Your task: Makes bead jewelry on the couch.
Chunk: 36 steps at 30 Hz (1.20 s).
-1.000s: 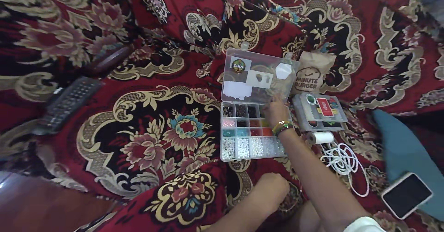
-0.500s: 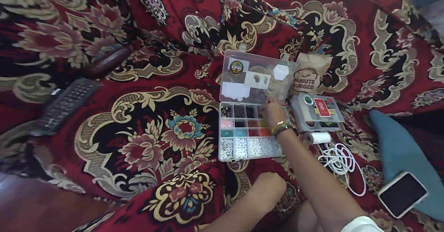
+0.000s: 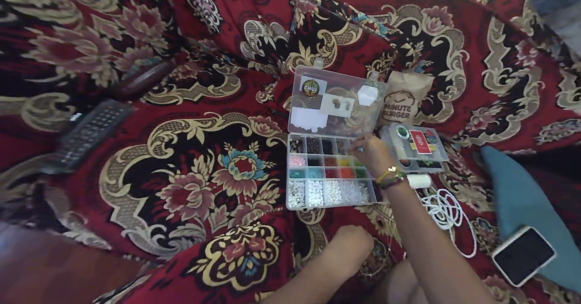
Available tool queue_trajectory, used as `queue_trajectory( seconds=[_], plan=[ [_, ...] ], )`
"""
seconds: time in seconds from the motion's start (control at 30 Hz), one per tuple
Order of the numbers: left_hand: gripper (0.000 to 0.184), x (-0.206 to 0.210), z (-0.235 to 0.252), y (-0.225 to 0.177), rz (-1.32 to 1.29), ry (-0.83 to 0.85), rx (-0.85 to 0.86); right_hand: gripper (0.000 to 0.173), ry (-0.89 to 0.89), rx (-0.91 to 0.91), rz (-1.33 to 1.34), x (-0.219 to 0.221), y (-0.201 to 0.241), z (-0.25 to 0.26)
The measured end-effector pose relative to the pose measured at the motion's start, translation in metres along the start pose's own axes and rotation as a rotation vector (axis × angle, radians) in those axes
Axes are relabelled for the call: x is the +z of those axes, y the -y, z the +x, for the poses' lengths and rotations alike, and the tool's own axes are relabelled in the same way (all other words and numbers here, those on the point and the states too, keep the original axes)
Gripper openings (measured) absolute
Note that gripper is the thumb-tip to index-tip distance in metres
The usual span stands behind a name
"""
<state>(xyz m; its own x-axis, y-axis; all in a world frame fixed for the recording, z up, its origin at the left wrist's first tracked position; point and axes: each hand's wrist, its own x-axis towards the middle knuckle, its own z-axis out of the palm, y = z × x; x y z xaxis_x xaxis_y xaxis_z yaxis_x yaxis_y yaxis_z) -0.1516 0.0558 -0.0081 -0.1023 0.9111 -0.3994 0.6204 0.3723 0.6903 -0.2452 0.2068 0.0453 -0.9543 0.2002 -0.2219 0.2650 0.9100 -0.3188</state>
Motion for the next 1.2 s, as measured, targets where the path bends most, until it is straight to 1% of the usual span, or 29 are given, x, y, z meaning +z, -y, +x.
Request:
queue_trajectory(
  seconds=[0.1, 0.2, 0.27, 0.4, 0.43, 0.5, 0.7, 0.8, 0.9, 0.97, 1.03, 1.1, 1.13, 1.2],
  plan=[
    [0.022, 0.002, 0.005, 0.003, 0.052, 0.036, -0.019, 0.019, -0.020, 0.089, -0.137, 0.011, 0.005, 0.015],
    [0.026, -0.005, 0.003, -0.003, -0.010, 0.064, -0.068, 0.021, 0.023, 0.131, -0.227, 0.020, 0.012, 0.025],
    [0.028, -0.002, 0.003, -0.004, -0.046, 0.046, -0.089, 0.022, 0.040, 0.140, -0.256, 0.022, 0.014, 0.028],
    [0.024, 0.015, 0.011, 0.010, -0.034, -0.045, -0.024, 0.024, 0.102, 0.180, -0.306, 0.024, 0.020, 0.031],
    [0.024, 0.015, 0.011, 0.011, -0.032, -0.044, -0.019, 0.025, 0.111, 0.185, -0.317, 0.024, 0.022, 0.031],
    [0.026, 0.004, 0.008, 0.004, -0.021, 0.031, -0.041, 0.025, 0.112, 0.177, -0.325, 0.026, 0.023, 0.030],
    [0.024, 0.013, 0.012, 0.007, 0.024, -0.003, -0.036, 0.025, 0.147, 0.161, -0.375, 0.026, 0.027, 0.031],
    [0.022, 0.010, 0.013, 0.007, 0.034, 0.029, -0.043, 0.025, 0.160, 0.153, -0.391, 0.025, 0.029, 0.030],
    [0.022, 0.029, 0.023, 0.019, 0.044, -0.064, -0.013, 0.026, 0.166, 0.164, -0.402, 0.025, 0.029, 0.033],
    [0.023, 0.015, 0.016, 0.011, 0.033, 0.004, -0.038, 0.027, 0.181, 0.173, -0.405, 0.024, 0.031, 0.033],
    [0.023, 0.008, 0.012, 0.007, 0.027, 0.024, -0.042, 0.027, 0.194, 0.161, -0.395, 0.024, 0.029, 0.035],
    [0.024, 0.009, 0.009, 0.007, -0.003, -0.015, -0.027, 0.028, 0.187, 0.135, -0.335, 0.022, 0.021, 0.038],
    [0.025, 0.004, 0.005, 0.003, -0.020, -0.012, -0.029, 0.028, 0.164, 0.122, -0.259, 0.020, 0.016, 0.038],
    [0.025, -0.001, -0.001, -0.002, -0.031, -0.008, -0.030, 0.025, 0.060, 0.093, -0.044, 0.013, 0.003, 0.035]
  ],
)
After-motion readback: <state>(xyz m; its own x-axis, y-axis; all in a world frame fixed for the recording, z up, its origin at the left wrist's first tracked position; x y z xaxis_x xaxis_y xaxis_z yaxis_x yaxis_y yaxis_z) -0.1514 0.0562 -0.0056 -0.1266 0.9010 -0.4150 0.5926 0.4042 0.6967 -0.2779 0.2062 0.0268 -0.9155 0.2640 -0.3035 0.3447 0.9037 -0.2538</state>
